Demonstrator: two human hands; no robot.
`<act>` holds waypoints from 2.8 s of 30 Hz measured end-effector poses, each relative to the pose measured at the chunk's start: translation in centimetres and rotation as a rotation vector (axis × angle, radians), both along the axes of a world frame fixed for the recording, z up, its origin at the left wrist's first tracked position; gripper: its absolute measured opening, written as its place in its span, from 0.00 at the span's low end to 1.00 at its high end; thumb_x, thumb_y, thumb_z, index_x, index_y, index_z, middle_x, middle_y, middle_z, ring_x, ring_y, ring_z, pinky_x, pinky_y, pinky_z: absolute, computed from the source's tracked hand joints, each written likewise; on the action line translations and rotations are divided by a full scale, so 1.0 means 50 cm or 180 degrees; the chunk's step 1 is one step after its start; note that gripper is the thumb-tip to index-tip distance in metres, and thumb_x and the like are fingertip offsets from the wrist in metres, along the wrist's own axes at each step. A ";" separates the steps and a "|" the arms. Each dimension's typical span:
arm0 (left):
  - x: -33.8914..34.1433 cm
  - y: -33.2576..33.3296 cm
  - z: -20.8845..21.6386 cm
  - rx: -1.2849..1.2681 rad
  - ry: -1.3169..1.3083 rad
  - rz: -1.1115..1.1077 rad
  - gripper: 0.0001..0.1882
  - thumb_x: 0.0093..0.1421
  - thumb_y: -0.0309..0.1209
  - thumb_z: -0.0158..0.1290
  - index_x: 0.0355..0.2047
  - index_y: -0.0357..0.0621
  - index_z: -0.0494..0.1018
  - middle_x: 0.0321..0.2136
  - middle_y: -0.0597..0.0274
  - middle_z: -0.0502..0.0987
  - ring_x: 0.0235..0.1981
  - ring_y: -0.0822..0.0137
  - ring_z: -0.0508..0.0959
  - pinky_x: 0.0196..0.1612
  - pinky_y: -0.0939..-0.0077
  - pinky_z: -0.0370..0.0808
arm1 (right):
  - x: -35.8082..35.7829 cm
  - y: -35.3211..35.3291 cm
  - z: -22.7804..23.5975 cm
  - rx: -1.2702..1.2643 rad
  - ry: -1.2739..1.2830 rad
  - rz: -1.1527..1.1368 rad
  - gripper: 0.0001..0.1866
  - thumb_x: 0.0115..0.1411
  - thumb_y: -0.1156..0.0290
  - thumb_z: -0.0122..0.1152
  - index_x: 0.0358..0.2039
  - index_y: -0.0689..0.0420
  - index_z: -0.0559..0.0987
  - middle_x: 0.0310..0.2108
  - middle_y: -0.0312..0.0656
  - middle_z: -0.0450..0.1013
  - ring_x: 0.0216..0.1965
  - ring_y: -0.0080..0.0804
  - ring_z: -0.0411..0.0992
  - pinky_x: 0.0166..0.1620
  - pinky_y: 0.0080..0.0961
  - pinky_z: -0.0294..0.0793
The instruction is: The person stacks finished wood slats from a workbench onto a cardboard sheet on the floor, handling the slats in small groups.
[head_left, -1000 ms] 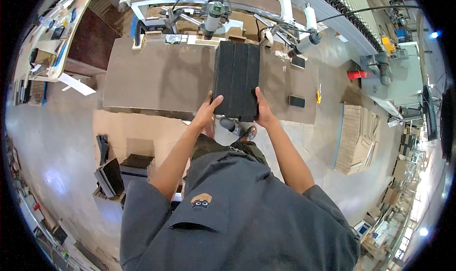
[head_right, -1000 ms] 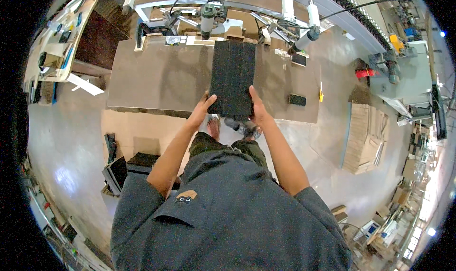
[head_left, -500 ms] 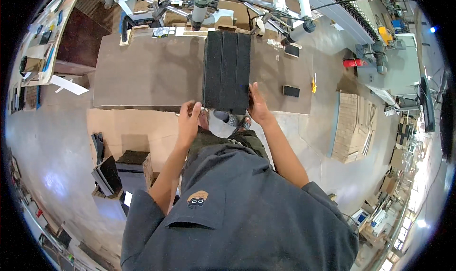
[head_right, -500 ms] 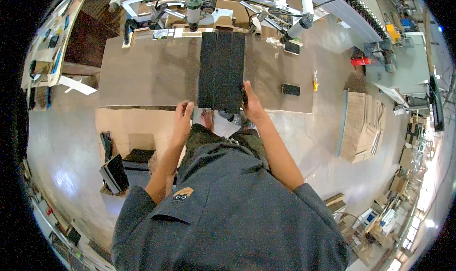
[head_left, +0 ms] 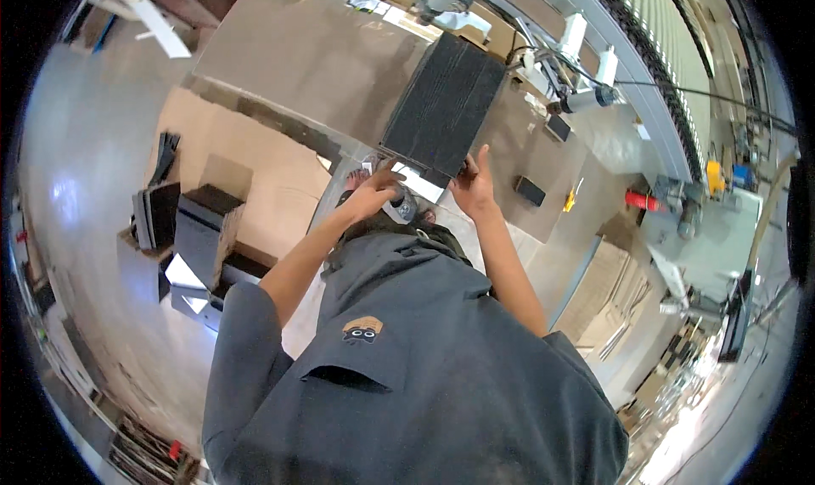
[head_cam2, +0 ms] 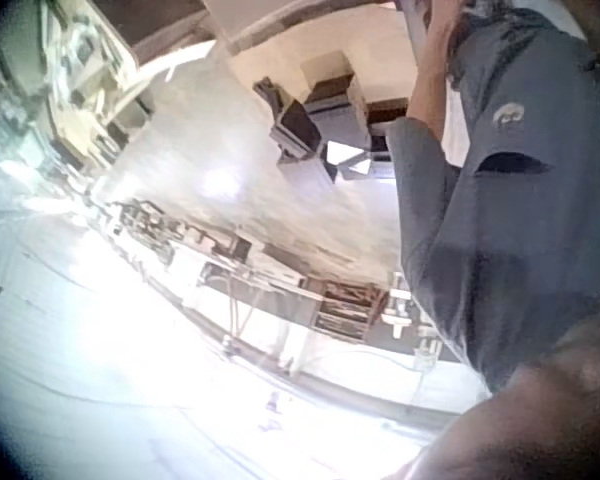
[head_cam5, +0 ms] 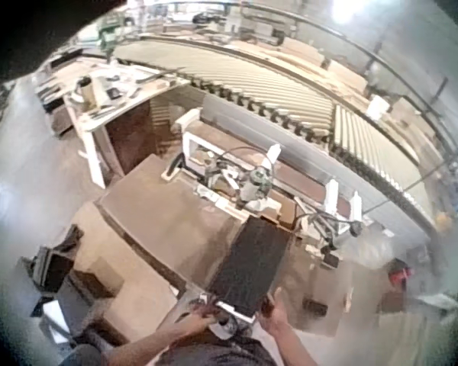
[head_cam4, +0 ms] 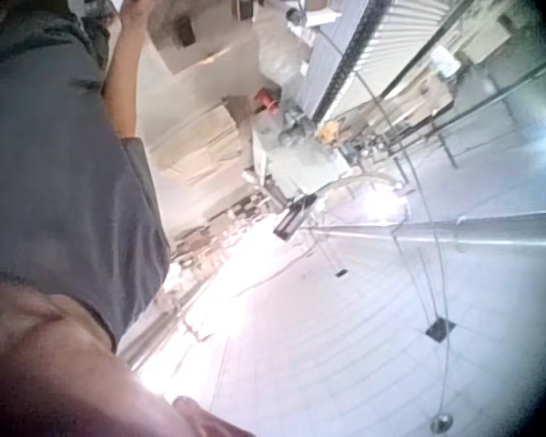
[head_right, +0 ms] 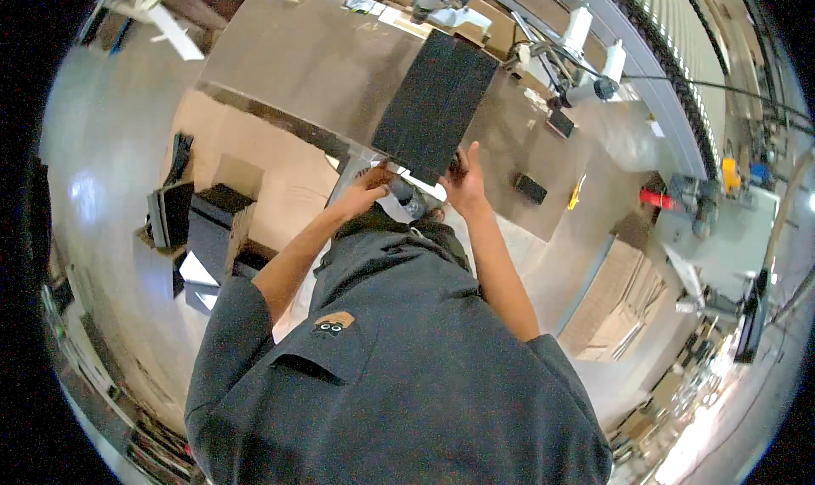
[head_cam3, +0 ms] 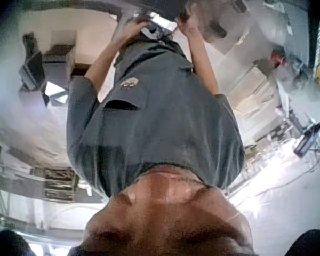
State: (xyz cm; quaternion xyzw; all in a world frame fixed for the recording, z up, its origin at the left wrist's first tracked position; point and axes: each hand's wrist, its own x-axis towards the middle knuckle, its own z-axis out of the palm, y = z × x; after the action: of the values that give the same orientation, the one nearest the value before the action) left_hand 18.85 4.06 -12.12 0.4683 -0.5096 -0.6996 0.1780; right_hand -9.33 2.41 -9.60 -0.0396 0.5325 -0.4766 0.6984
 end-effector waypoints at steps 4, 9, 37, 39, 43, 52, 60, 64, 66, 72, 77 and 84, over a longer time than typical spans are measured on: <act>-0.051 0.027 0.020 0.0056 0.0249 0.0505 0.29 0.62 0.30 0.54 0.64 0.35 0.74 0.79 0.46 0.54 0.70 0.52 0.70 0.70 0.61 0.69 | -0.004 -0.003 0.057 -0.0195 -0.0031 0.0512 0.49 0.62 0.22 0.57 0.64 0.54 0.75 0.47 0.35 0.75 0.45 0.33 0.69 0.51 0.34 0.69; -0.130 0.072 -0.132 -0.0307 0.0550 0.1234 0.32 0.60 0.28 0.55 0.66 0.31 0.71 0.80 0.45 0.51 0.69 0.54 0.72 0.65 0.63 0.74 | -0.055 -0.012 -0.004 0.0087 -0.0368 0.0549 0.57 0.63 0.22 0.56 0.76 0.55 0.62 0.59 0.39 0.71 0.57 0.38 0.69 0.70 0.50 0.62; -0.165 0.067 -0.140 -0.1579 -0.0236 0.1739 0.15 0.56 0.23 0.63 0.45 0.41 0.79 0.75 0.42 0.62 0.44 0.50 0.86 0.47 0.63 0.82 | -0.087 -0.051 0.005 -0.0071 -0.0018 0.0959 0.55 0.59 0.18 0.56 0.65 0.57 0.75 0.58 0.36 0.79 0.55 0.33 0.74 0.55 0.29 0.71; -0.160 0.047 -0.129 -0.1553 -0.0205 0.1330 0.13 0.56 0.23 0.63 0.43 0.40 0.79 0.75 0.40 0.61 0.42 0.52 0.85 0.45 0.63 0.82 | -0.076 -0.043 0.001 -0.0009 -0.0023 0.0802 0.54 0.59 0.18 0.56 0.64 0.56 0.76 0.57 0.36 0.79 0.55 0.33 0.74 0.55 0.29 0.71; -0.161 0.018 -0.118 -0.1028 -0.0195 0.0974 0.12 0.56 0.21 0.62 0.42 0.38 0.80 0.76 0.39 0.59 0.41 0.57 0.86 0.42 0.64 0.82 | -0.085 -0.044 -0.026 0.0233 0.0019 0.0602 0.53 0.59 0.17 0.55 0.63 0.55 0.77 0.55 0.35 0.80 0.55 0.32 0.74 0.55 0.30 0.70; -0.136 0.020 -0.128 -0.0483 -0.0283 0.0852 0.31 0.72 0.35 0.51 0.75 0.47 0.64 0.56 0.56 0.80 0.53 0.61 0.79 0.61 0.61 0.72 | -0.098 -0.039 -0.022 -0.0453 -0.0339 0.1061 0.71 0.55 0.13 0.52 0.83 0.53 0.44 0.81 0.44 0.51 0.78 0.45 0.53 0.77 0.47 0.50; -0.208 0.001 -0.018 -0.0659 -0.0001 0.1498 0.49 0.76 0.66 0.38 0.75 0.30 0.57 0.76 0.42 0.59 0.77 0.50 0.57 0.78 0.58 0.50 | -0.097 -0.035 0.012 -0.0551 -0.0042 0.0785 0.62 0.61 0.20 0.54 0.79 0.59 0.55 0.74 0.47 0.63 0.72 0.43 0.64 0.73 0.42 0.64; -0.217 -0.047 -0.027 -0.0140 0.0308 0.1429 0.47 0.76 0.59 0.45 0.77 0.31 0.50 0.75 0.43 0.61 0.75 0.52 0.61 0.76 0.62 0.55 | -0.043 -0.044 0.076 -0.0765 -0.0144 0.0878 0.53 0.64 0.24 0.56 0.71 0.60 0.68 0.64 0.48 0.74 0.62 0.44 0.76 0.65 0.43 0.77; -0.220 -0.059 -0.005 0.0534 0.1344 0.1323 0.48 0.74 0.58 0.49 0.78 0.30 0.50 0.74 0.45 0.61 0.74 0.54 0.62 0.77 0.64 0.55 | -0.038 -0.046 0.088 -0.0694 -0.0178 0.0878 0.50 0.65 0.27 0.57 0.69 0.60 0.70 0.61 0.48 0.77 0.59 0.43 0.78 0.63 0.42 0.79; -0.223 -0.046 -0.010 -0.0142 0.0761 0.1128 0.45 0.72 0.56 0.51 0.76 0.37 0.56 0.71 0.53 0.65 0.71 0.55 0.65 0.74 0.62 0.57 | -0.059 -0.028 0.054 -0.0519 -0.0346 0.0800 0.38 0.70 0.38 0.58 0.64 0.61 0.75 0.56 0.49 0.80 0.53 0.39 0.82 0.58 0.38 0.82; -0.214 0.027 0.022 -0.0219 -0.0132 0.0806 0.52 0.68 0.63 0.51 0.77 0.35 0.54 0.74 0.42 0.61 0.74 0.49 0.61 0.76 0.59 0.54 | -0.061 0.050 0.090 -0.0349 -0.0370 0.0656 0.36 0.71 0.41 0.57 0.63 0.62 0.76 0.55 0.49 0.80 0.51 0.40 0.82 0.56 0.39 0.83; -0.173 0.076 -0.023 -0.0558 0.0184 0.0513 0.46 0.67 0.44 0.58 0.76 0.30 0.54 0.71 0.39 0.65 0.73 0.49 0.63 0.76 0.62 0.55 | -0.037 0.122 0.096 -0.0543 -0.0502 0.0427 0.37 0.70 0.47 0.59 0.69 0.61 0.70 0.56 0.49 0.80 0.53 0.42 0.82 0.57 0.40 0.82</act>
State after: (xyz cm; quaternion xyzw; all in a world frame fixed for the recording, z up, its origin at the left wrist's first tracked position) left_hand 10.20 7.86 -13.28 0.4699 -0.5242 -0.6489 0.2885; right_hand -11.19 8.50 -4.79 -0.0968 0.4297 -0.4740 0.7624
